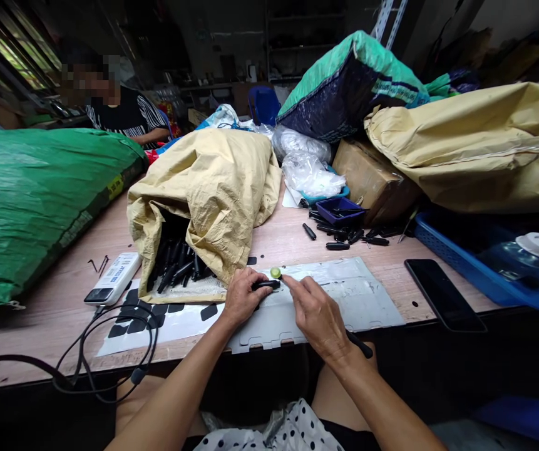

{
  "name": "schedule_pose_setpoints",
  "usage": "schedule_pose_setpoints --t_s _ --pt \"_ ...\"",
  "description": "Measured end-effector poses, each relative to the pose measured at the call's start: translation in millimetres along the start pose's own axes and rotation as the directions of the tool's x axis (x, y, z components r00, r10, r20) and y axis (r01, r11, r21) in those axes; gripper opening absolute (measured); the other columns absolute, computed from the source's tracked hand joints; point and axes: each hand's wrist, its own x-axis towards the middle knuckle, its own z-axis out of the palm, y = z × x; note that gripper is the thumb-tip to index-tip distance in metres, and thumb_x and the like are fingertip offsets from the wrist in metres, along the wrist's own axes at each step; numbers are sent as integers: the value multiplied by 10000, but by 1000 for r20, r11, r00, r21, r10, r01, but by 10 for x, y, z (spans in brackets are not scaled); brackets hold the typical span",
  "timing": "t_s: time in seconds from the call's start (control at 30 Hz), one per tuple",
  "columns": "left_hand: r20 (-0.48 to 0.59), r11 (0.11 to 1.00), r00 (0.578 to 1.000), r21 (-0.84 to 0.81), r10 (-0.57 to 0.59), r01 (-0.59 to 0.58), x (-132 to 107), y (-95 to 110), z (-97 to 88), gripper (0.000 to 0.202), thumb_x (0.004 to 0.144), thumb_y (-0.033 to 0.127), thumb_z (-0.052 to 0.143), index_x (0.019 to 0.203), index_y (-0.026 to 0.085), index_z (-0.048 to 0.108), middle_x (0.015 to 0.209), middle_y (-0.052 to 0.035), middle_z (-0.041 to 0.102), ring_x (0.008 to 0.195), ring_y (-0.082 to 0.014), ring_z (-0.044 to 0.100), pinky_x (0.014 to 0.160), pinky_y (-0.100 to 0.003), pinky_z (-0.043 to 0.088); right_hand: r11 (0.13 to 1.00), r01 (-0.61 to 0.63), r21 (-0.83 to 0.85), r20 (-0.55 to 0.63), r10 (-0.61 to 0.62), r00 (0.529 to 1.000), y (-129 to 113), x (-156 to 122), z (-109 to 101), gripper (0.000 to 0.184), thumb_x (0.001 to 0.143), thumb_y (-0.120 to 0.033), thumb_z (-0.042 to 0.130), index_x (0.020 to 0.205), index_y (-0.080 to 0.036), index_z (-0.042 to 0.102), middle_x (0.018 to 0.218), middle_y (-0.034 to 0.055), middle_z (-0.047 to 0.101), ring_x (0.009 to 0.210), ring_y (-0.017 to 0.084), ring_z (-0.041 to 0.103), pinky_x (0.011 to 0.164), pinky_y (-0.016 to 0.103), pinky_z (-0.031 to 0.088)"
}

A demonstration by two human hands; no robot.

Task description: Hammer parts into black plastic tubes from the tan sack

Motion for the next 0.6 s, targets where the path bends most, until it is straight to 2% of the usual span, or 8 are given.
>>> schedule_pose_setpoints --t_s 0.1,0.2,0.33,0.47,0.6 --pt "-4 1000 1000 7 4 -4 -5 0 3 169 856 308 788 1013 261 748 967 -22 643 980 -236 529 883 -370 400 997 -71 -38 -62 68 996 134 179 -22 404 1057 -271 440 1429 -260 598 1069 44 671 976 167 652 824 273 501" --pt "-15 1000 1000 11 10 -10 -9 14 -7 173 842 277 792 1004 251 736 946 -19 635 958 -233 526 871 -369 401 981 -114 -159 -27 111 993 334 355 34 367 1034 -272 484 1361 -253 648 1038 49 668 961 187 638 771 290 476" --pt "-20 1000 1000 -2 18 -18 -21 49 -33 157 830 247 789 971 249 720 940 -15 635 949 -228 528 861 -367 402 949 -67 -308 16 75 997 539 445 214 310 997 -224 525 1247 -242 708 973 60 647 946 206 591 788 313 422" --pt "-21 1000 1000 7 10 -10 -34 55 -31 175 815 250 802 967 254 716 928 -12 634 955 -232 529 869 -370 406 929 -75 -361 -42 64 997 582 429 342 283 996 -241 533 1218 -243 709 975 68 637 954 224 540 809 336 372" --pt "-10 999 1000 34 8 -8 11 19 -13 167 843 272 784 992 251 712 966 -25 650 980 -246 533 895 -385 413 922 -82 -377 -52 67 996 562 429 359 274 994 -248 525 1207 -235 697 1003 76 630 984 236 504 829 346 349"
